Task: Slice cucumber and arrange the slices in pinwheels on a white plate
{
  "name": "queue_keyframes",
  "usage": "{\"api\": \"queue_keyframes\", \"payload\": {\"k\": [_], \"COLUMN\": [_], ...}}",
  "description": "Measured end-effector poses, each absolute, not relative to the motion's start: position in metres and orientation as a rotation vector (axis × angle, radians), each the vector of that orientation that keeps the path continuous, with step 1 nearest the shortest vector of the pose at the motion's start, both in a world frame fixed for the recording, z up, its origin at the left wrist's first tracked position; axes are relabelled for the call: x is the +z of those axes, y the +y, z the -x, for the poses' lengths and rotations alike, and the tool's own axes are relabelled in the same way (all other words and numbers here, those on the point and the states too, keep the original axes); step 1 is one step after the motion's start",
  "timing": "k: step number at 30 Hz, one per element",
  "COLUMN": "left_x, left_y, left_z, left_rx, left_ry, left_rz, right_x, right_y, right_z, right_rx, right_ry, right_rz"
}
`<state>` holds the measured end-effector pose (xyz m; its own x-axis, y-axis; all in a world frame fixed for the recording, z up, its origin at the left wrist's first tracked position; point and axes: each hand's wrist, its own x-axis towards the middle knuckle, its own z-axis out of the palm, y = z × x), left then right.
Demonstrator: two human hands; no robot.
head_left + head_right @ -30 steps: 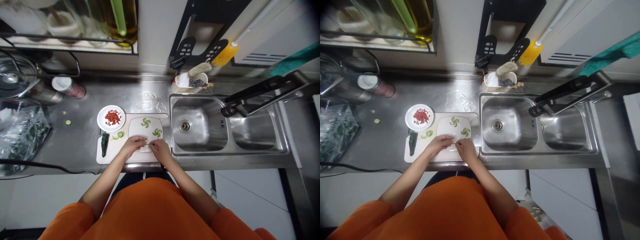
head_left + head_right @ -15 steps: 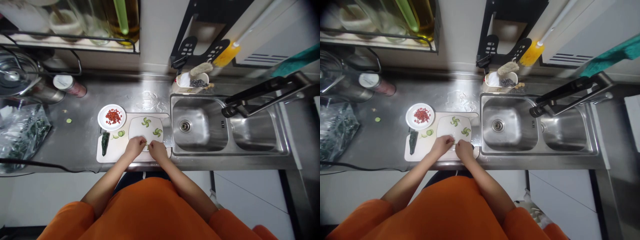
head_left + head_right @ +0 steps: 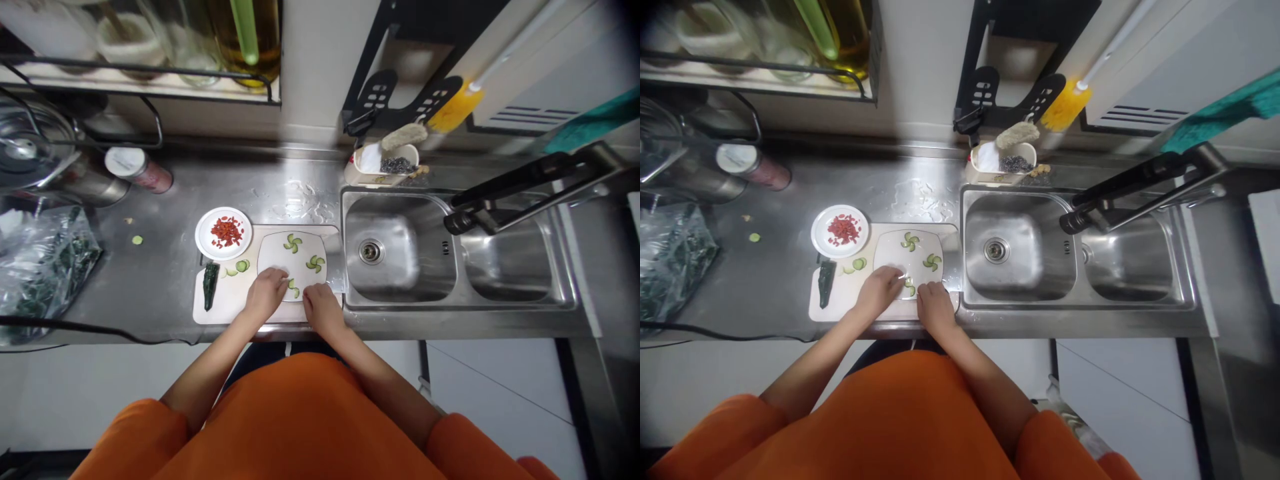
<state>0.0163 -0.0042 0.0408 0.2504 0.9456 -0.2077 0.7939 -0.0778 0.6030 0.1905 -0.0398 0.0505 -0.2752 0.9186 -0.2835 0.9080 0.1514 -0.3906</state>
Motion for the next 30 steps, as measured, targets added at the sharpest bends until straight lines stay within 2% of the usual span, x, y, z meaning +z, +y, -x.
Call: {"api": "queue_keyframes", "payload": {"k": [4, 9, 30], "left_x": [0.041, 0.035, 0.034], "left_y": [-0.014, -0.025, -0.029], "left_z": [-0.002, 0.001, 0.004], "left_rx": [0.41, 0.286, 0.171], "left_ry": [1.374, 1.201, 1.204], "left_rz": [-2.089, -2.23, -2.319], "right_x": [0.05, 0.047, 0.043], "right_y": [-0.054, -0.063, -0.067], "right_z": [-0.198, -0.193, -0.185], "right_rx": [0.719, 0.732, 0.726], "right_ry": [-2.394, -2.423, -2.468], "right_rz": [1.629, 1.578, 1.586]}}
